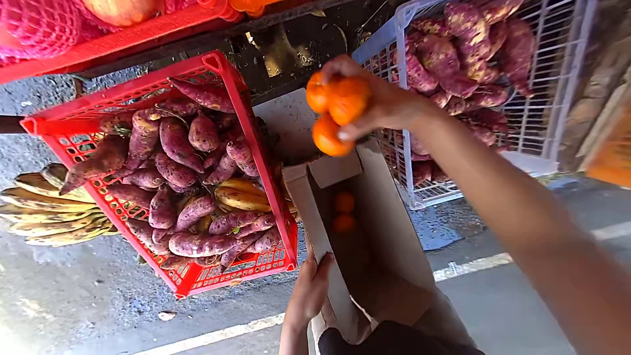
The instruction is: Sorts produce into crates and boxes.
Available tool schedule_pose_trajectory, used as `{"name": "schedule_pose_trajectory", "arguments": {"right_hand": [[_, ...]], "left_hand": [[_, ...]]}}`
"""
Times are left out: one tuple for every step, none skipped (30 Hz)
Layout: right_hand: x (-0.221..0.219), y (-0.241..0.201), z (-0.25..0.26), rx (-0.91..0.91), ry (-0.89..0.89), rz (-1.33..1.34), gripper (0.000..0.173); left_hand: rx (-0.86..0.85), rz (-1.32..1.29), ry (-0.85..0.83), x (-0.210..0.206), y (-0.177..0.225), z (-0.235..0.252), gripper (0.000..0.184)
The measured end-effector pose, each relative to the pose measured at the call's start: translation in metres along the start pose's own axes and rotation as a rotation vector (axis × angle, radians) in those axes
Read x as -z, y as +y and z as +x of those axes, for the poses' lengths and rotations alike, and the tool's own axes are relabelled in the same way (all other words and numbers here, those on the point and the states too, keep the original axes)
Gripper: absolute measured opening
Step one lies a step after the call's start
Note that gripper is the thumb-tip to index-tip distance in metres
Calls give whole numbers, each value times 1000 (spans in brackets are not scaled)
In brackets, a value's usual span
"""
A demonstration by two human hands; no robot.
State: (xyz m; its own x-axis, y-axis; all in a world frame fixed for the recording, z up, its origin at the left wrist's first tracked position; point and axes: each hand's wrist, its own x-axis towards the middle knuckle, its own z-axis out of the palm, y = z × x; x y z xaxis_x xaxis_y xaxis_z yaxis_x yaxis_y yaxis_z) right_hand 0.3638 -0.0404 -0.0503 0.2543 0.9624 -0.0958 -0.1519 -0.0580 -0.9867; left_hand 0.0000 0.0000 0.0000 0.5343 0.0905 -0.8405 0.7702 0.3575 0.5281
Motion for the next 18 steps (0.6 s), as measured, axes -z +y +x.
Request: {"name": "schedule_pose_trajectory", "arguments": {"right_hand": [[2,-20,-12,26,-112,-60,86],[0,-39,-23,-2,-192,-145,83],[-6,-54,-32,-97,-246,-257,79],[-15,-60,-37,-242,-272,-398,78],[-24,-55,-38,-386,-288,-559,80],[-33,-45,-34,-556,-320,-712,84],[-39,-30,-26,-694,-327,-821,89],[-41,-14,-20,-754,-287,-878,96],[-38,0,-17,-732,-209,-896,99],[-31,9,-17,-646,-111,-897,94],[-23,11,-20,-554,-21,-914,87],[-14,8,-26,-490,54,-974,79],[-7,3,-33,-474,119,-1056,71],[-3,-1,-43,-511,161,-1140,67],[-1,-4,-51,-596,173,-1199,67],[-1,-4,-58,-677,172,-1215,67],[-2,-2,-64,-736,168,-1205,68],[-4,0,-67,-777,165,-1199,71]], "left_hand": [[-23,-71,18,-3,9,7,46],[-51,-142,34,-8,19,16,46],[-78,-205,52,-14,29,26,45],[-101,-259,78,-20,40,38,43],[-123,-304,105,-27,51,51,39],[-141,-336,139,-33,62,63,36],[-160,-346,162,-37,71,73,34],[-175,-339,174,-39,79,82,33],[-188,-323,179,-37,84,90,34],[-195,-301,173,-33,87,97,36],[-187,-278,170,-26,89,102,37],[-168,-261,171,-17,91,108,36],[-143,-261,167,-8,93,112,34],[-118,-282,164,0,96,114,32],[-96,-313,167,7,101,114,30],[-80,-346,170,11,106,113,28],[-69,-374,177,14,109,112,27],[-66,-387,183,15,112,110,26]]}}
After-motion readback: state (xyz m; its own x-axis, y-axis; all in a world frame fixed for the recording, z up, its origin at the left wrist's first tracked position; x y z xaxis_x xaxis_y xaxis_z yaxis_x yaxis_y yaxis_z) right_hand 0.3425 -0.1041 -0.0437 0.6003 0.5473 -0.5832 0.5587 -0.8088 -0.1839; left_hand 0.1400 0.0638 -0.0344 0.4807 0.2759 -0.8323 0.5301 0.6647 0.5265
